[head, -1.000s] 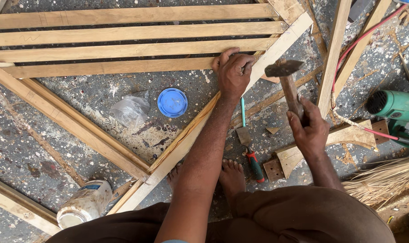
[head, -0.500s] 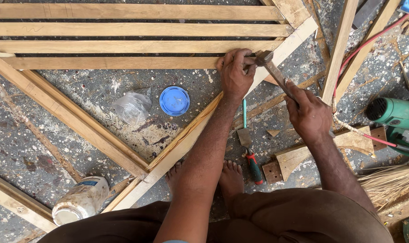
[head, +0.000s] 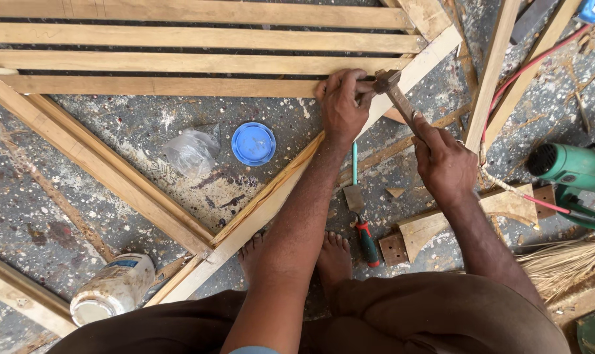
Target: The person applies adhesive to wooden slats and positions them into a triangular frame, then uses a hammer to secure them into place.
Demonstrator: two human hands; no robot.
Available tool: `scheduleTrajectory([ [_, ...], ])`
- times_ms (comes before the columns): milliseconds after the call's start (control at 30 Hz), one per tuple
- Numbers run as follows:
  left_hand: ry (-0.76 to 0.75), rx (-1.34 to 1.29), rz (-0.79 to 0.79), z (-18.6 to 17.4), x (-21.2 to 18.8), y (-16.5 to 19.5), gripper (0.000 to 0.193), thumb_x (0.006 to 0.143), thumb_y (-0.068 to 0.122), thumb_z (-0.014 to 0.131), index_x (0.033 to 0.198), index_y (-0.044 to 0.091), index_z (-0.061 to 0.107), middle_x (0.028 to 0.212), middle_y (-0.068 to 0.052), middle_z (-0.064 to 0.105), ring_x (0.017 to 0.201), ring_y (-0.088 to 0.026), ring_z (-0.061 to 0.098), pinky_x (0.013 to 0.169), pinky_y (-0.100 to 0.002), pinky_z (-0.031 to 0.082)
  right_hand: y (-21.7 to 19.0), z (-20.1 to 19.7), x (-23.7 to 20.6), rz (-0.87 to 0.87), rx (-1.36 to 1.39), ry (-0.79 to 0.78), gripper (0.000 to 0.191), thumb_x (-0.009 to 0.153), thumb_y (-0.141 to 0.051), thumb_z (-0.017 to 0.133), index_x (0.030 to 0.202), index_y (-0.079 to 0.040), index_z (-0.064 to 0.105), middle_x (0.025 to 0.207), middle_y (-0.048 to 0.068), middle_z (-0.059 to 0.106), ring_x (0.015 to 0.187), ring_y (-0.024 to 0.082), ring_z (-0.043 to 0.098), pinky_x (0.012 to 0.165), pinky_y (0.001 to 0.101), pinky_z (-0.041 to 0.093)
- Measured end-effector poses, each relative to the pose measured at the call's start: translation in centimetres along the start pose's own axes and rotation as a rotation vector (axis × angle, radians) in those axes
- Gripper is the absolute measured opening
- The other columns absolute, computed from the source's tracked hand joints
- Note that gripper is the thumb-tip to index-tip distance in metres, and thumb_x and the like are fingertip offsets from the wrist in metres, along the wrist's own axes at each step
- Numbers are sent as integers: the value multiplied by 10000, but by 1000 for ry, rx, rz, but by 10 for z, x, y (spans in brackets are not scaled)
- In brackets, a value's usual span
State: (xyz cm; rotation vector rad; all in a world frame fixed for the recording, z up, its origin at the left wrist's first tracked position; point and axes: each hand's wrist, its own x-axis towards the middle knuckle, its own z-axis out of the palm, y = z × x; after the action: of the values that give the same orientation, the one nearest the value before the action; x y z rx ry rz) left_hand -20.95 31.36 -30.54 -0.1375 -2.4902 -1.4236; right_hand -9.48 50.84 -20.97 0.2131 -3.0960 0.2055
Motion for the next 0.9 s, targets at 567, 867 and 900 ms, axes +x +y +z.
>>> scheduleTrajectory([
  [567, -289, 178, 19, -34, -31, 3, 915, 696, 346, 931, 1422, 68, 447, 1541, -140, 458, 1493, -311, 360, 1259, -585, 193, -3, -27, -7, -117, 163, 365, 235, 1160, -167, 745, 1353, -94, 634, 1018, 122, 745, 809, 164, 735, 634, 296, 617],
  [867, -474, 310, -49, -40, -38, 3, 1250, 664, 396, 938, 1570, 85, 135, 1627, -136, 332, 1534, -272, 253, 1278, -564, 113, 2, 3, 12, -139, 52, 135, 231, 1098, -198, 722, 1313, -113, 713, 1028, 131, 795, 642, 118, 681, 448, 255, 534],
  [900, -458, 294, -49, -40, -39, 3, 1267, 661, 398, 940, 1577, 88, 120, 1623, -128, 340, 1537, -267, 256, 1282, -562, 111, 3, 0, 8, -148, 66, 200, 229, 1123, -213, 720, 1326, -109, 695, 1057, 135, 780, 680, 122, 689, 487, 265, 548],
])
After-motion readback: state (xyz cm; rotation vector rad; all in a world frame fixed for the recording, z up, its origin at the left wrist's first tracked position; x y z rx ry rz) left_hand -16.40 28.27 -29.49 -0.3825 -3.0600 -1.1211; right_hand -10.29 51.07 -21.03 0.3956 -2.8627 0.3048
